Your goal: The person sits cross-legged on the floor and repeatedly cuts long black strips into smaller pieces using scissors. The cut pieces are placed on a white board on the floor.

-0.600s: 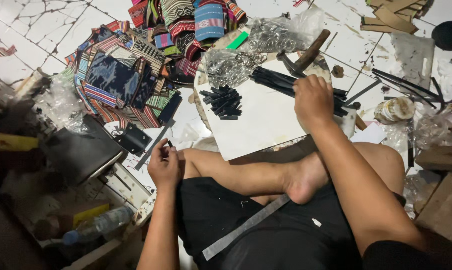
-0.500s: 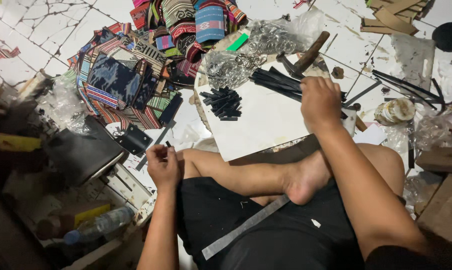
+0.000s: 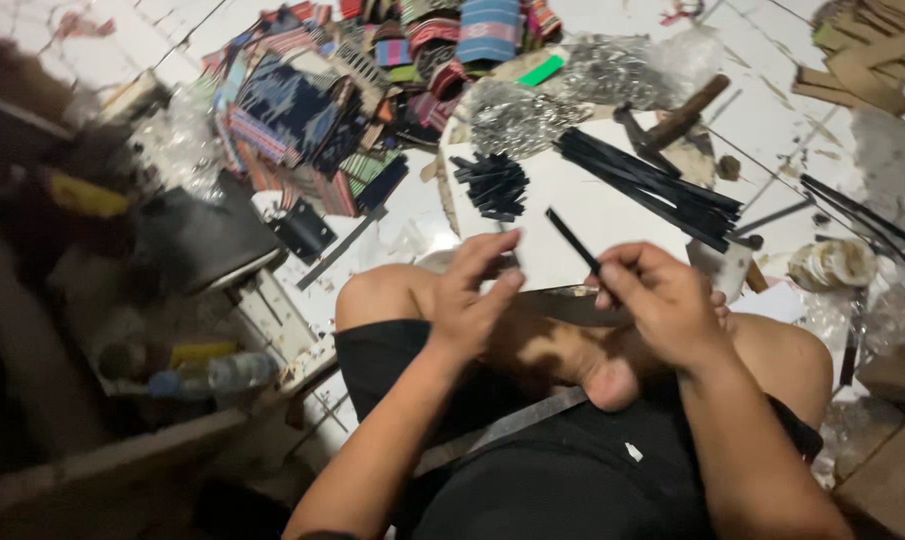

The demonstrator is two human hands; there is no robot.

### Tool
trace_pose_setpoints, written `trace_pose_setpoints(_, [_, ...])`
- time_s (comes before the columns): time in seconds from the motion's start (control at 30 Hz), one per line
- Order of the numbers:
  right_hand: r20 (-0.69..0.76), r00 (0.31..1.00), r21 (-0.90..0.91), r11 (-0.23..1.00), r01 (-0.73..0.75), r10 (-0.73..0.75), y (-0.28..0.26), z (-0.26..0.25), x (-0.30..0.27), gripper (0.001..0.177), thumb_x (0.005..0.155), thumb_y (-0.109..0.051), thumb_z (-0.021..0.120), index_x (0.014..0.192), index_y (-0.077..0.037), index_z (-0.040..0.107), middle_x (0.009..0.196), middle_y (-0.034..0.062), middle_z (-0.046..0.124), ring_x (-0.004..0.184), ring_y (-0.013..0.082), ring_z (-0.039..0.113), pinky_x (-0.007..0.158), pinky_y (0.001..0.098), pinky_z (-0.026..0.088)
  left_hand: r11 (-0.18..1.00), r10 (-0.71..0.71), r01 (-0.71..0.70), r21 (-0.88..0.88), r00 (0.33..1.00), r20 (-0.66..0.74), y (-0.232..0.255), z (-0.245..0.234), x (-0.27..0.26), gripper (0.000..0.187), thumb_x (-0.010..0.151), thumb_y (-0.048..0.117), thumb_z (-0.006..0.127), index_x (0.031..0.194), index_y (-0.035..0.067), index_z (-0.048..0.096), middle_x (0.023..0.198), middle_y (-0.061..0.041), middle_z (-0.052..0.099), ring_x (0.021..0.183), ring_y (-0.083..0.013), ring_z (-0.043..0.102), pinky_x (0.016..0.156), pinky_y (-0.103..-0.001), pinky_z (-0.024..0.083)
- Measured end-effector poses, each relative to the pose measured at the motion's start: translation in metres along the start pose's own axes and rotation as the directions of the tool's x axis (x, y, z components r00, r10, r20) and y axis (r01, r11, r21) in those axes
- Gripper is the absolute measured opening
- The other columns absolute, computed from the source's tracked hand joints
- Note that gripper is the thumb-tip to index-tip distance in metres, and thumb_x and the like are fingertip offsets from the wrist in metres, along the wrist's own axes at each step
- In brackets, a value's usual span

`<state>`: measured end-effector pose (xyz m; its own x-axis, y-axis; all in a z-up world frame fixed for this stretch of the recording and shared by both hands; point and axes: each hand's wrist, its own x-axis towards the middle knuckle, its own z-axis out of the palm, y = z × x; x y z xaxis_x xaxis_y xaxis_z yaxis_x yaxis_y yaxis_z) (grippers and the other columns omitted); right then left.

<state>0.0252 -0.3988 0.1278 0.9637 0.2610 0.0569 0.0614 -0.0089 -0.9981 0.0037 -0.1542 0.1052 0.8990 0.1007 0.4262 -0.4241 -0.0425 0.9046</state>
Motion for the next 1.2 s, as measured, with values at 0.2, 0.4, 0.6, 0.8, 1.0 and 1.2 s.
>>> trace_pose_setpoints(0.2, [0.051,0.996,0.201,0.976,-0.081,0.072,0.013,0.015,-0.033,0.015,0.099,0.000,0.063,0.112,0.006,0.069,0.080,0.0160,0.073,0.066,0.0169,0.073,0.061,0.0288,0.060,0.942,-0.098,0.092,-0.323,0.995,-0.003,0.035,0.029,0.003,0.031,0.093,0.013,0.078,0.121,0.000,0.075,0.107,-0.009,0.068,0.091,-0.0078,0.063,0.086,-0.027,0.055])
trace_pose_setpoints(0.4, [0.111,0.991,0.236,0.967,-0.101,0.076,-0.003,0.017,-0.040,0.026,0.097,0.001,0.063,0.122,0.009,0.067,0.089,0.0136,0.071,0.072,0.0204,0.078,0.063,0.0319,0.064,0.941,-0.097,0.110,-0.320,0.994,0.056,0.047,0.025,-0.003,0.026,0.091,0.014,0.080,0.114,0.003,0.078,0.103,-0.006,0.069,0.088,-0.0060,0.062,0.082,-0.023,0.054])
trace_pose_setpoints(0.6, [-0.020,0.996,0.306,0.948,-0.082,0.092,-0.014,0.035,-0.043,0.019,0.094,0.001,0.071,0.111,0.010,0.067,0.080,0.0183,0.069,0.060,0.0205,0.072,0.051,0.0282,0.059,0.946,-0.037,0.071,-0.317,0.993,0.111,0.057,0.028,-0.009,0.028,0.091,0.011,0.081,0.117,0.004,0.077,0.102,-0.007,0.068,0.090,-0.0074,0.062,0.084,-0.024,0.053])
trace_pose_setpoints(0.8, [-0.076,0.988,0.400,0.912,-0.094,0.136,-0.018,0.048,-0.049,0.016,0.091,0.004,0.073,0.105,0.010,0.068,0.074,0.0200,0.067,0.052,0.0207,0.069,0.043,0.0280,0.057,0.963,-0.012,0.035,-0.268,0.996,0.087,0.047,0.020,-0.017,0.032,0.089,0.012,0.083,0.120,0.003,0.077,0.103,-0.008,0.068,0.091,-0.0082,0.064,0.084,-0.025,0.054])
trace_pose_setpoints(1.0, [-0.150,0.981,0.378,0.924,-0.057,0.122,-0.019,0.052,-0.050,0.015,0.088,0.009,0.075,0.101,0.012,0.068,0.073,0.0198,0.065,0.055,0.0191,0.068,0.045,0.0293,0.058,0.953,-0.058,0.080,-0.292,0.995,0.083,0.050,0.026,-0.026,0.028,0.094,0.012,0.078,0.120,0.002,0.076,0.101,-0.007,0.068,0.089,-0.0055,0.063,0.084,-0.023,0.053])
trace_pose_setpoints(1.2, [-0.147,0.974,0.397,0.912,-0.103,0.173,-0.014,0.049,-0.051,0.015,0.089,0.006,0.075,0.101,0.011,0.068,0.074,0.0185,0.067,0.057,0.0184,0.069,0.048,0.0302,0.060,0.930,-0.092,0.124,-0.345,0.990,0.108,0.056,0.027,-0.025,0.026,0.096,0.013,0.076,0.120,0.002,0.075,0.103,-0.008,0.068,0.091,-0.0067,0.064,0.085,-0.027,0.054])
